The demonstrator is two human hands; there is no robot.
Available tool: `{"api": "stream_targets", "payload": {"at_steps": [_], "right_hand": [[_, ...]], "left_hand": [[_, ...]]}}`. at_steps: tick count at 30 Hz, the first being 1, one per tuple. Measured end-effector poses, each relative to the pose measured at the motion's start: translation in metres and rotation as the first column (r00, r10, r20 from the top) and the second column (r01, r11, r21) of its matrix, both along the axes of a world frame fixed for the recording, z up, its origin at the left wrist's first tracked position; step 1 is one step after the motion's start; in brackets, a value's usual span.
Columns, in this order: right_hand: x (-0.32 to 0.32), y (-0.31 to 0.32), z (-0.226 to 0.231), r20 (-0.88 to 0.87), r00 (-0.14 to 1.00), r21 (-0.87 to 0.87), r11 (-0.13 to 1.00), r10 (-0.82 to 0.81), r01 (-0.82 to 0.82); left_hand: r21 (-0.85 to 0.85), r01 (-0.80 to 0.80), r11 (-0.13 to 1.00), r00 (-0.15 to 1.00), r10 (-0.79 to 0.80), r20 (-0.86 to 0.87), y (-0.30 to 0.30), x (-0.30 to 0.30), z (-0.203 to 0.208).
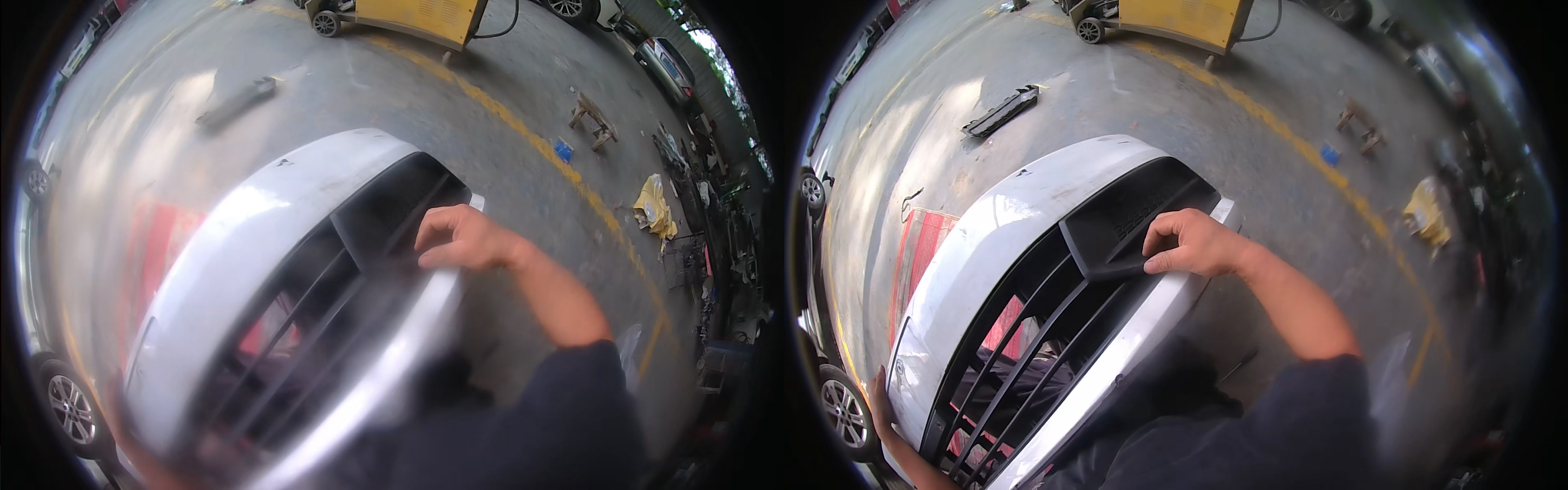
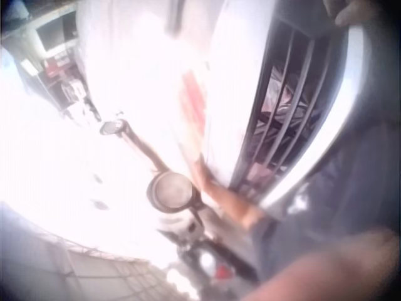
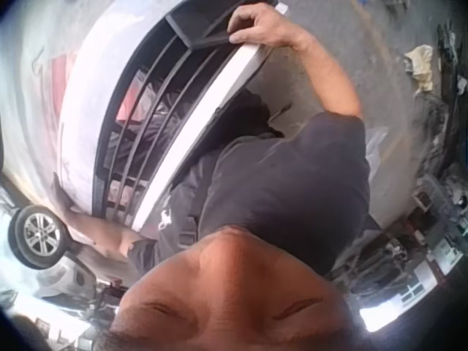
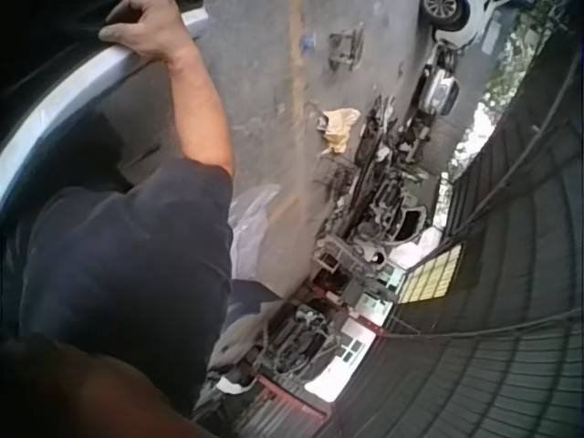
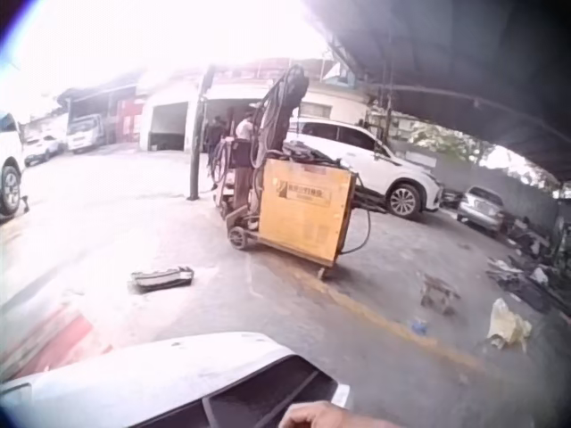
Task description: The person assembles a car bumper by attaching a grille and side air intake pieces. They align the parts by hand and use a screwdriver to secure the components to the bumper.
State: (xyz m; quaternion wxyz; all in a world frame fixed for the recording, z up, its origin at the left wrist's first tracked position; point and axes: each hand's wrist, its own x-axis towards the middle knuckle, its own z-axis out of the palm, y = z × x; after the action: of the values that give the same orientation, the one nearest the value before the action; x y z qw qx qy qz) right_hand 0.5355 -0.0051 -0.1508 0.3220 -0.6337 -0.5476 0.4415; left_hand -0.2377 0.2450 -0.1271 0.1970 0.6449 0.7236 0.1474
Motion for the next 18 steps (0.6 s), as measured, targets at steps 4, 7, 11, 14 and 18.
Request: {"api": "stream_targets", "payload": {"at_steps": [4, 7, 11, 14, 18], "right_hand": [[0.005, -0.005, -0.002, -0.057, 0.998, -0.016, 1.000, -0.010, 0.009], [-0.009, -0.002, -0.006, -0.124, 0.991, 0.002, 0.999, -0.050, 0.051], [-0.013, -0.002, -0.007, -0.139, 0.988, 0.019, 0.997, -0.067, 0.070], [-0.017, 0.001, -0.002, -0.125, 0.990, 0.005, 0.998, -0.065, 0.066], [-0.014, 0.001, -0.003, -0.093, 0.995, 0.002, 0.999, -0.038, 0.038]], "left_hand": [[-0.110, 0.023, 0.994, 0.993, -0.010, 0.115, 0.005, 0.003, 0.003], [-0.113, 0.014, 0.994, 0.998, -0.006, 0.069, 0.008, -0.003, 0.007], [-0.156, -0.022, 0.988, 1.000, 0.022, 0.003, 0.013, 0.004, 0.011], [-0.131, -0.006, 0.991, 0.999, 0.001, -0.038, 0.010, 0.007, 0.014], [-0.105, -0.027, 0.994, 1.000, 0.025, -0.018, 0.004, 0.012, 0.015]]}}
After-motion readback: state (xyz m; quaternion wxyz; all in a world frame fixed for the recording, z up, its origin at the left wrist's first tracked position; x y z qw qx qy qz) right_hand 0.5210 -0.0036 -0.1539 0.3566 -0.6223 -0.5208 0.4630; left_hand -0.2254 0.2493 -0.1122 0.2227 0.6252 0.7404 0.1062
